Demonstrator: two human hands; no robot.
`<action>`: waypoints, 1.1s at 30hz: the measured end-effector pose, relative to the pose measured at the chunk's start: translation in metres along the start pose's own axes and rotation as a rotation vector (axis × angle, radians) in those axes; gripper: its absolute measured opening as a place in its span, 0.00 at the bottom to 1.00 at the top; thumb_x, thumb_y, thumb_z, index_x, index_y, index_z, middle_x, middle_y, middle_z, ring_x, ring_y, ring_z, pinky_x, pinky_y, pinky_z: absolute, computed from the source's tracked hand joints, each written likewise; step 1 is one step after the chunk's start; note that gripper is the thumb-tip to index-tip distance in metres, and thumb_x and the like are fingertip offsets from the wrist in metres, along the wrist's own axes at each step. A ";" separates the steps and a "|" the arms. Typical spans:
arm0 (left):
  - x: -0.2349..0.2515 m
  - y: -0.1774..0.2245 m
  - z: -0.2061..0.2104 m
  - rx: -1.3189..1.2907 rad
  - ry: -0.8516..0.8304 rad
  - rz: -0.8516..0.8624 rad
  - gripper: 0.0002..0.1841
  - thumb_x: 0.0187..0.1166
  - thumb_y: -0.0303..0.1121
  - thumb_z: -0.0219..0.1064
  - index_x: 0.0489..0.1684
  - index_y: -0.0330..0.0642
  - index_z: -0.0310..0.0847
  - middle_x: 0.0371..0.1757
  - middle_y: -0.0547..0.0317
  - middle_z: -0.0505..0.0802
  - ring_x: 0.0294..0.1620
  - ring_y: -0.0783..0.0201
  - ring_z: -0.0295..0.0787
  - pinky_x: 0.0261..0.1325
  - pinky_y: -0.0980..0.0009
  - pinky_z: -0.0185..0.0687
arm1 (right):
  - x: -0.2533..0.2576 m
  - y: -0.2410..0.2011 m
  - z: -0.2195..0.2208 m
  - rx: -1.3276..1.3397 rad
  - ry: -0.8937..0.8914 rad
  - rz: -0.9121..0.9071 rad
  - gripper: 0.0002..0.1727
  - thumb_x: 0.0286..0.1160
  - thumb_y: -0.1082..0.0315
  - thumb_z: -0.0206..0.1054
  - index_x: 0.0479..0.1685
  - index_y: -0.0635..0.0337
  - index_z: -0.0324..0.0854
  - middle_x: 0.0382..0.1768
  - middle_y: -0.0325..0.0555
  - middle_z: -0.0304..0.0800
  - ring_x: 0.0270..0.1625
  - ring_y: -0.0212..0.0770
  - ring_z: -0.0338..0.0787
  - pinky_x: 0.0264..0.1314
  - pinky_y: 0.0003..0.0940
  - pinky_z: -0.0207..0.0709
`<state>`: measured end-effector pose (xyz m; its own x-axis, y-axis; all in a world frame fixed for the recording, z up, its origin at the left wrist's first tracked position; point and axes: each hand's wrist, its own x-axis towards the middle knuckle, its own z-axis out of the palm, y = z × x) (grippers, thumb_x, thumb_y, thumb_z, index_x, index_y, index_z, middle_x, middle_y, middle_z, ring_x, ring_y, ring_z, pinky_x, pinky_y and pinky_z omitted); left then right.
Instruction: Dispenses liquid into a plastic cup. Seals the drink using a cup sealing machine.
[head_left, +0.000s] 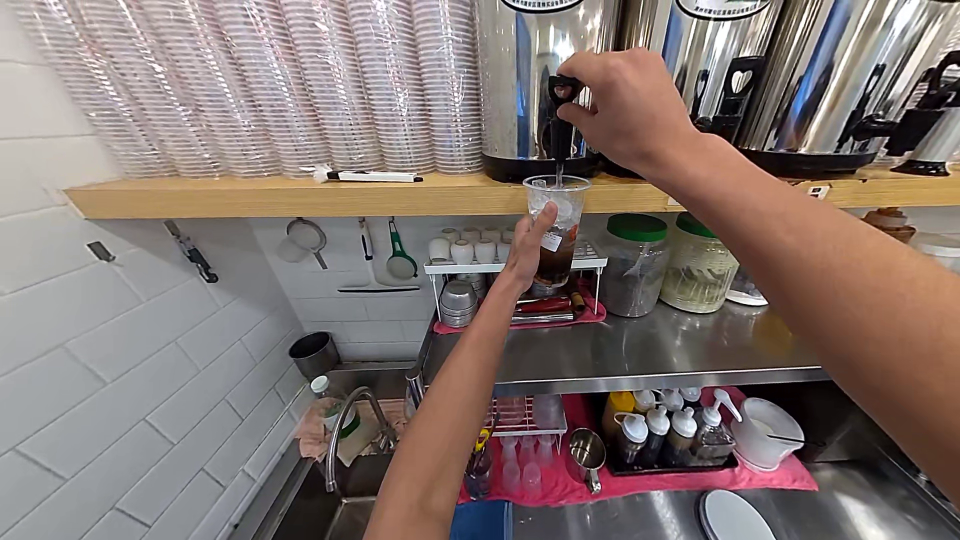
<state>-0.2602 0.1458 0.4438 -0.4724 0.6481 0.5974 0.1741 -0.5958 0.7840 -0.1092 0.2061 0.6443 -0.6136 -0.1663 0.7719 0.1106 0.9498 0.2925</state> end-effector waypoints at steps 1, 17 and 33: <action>0.000 0.000 0.001 0.001 0.007 0.000 0.36 0.82 0.65 0.56 0.71 0.39 0.74 0.55 0.48 0.93 0.56 0.56 0.93 0.62 0.55 0.89 | 0.000 0.000 0.000 -0.004 -0.001 0.001 0.14 0.80 0.66 0.68 0.60 0.59 0.85 0.49 0.54 0.94 0.53 0.57 0.93 0.56 0.59 0.83; 0.001 0.000 0.000 -0.003 -0.004 0.002 0.37 0.81 0.65 0.57 0.71 0.37 0.74 0.54 0.44 0.93 0.55 0.52 0.93 0.62 0.53 0.90 | -0.003 -0.001 0.001 -0.065 0.004 -0.040 0.13 0.86 0.62 0.63 0.58 0.58 0.86 0.49 0.55 0.94 0.52 0.59 0.94 0.53 0.61 0.83; -0.002 0.004 0.002 0.021 0.034 -0.001 0.38 0.76 0.66 0.62 0.70 0.39 0.76 0.53 0.48 0.94 0.55 0.58 0.93 0.63 0.58 0.88 | -0.006 0.006 0.001 -0.084 0.022 -0.151 0.25 0.94 0.48 0.49 0.52 0.53 0.90 0.36 0.49 0.94 0.40 0.54 0.94 0.39 0.55 0.82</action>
<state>-0.2573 0.1431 0.4459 -0.5014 0.6319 0.5910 0.1917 -0.5849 0.7881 -0.1060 0.2130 0.6408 -0.6109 -0.3122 0.7276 0.0839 0.8883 0.4516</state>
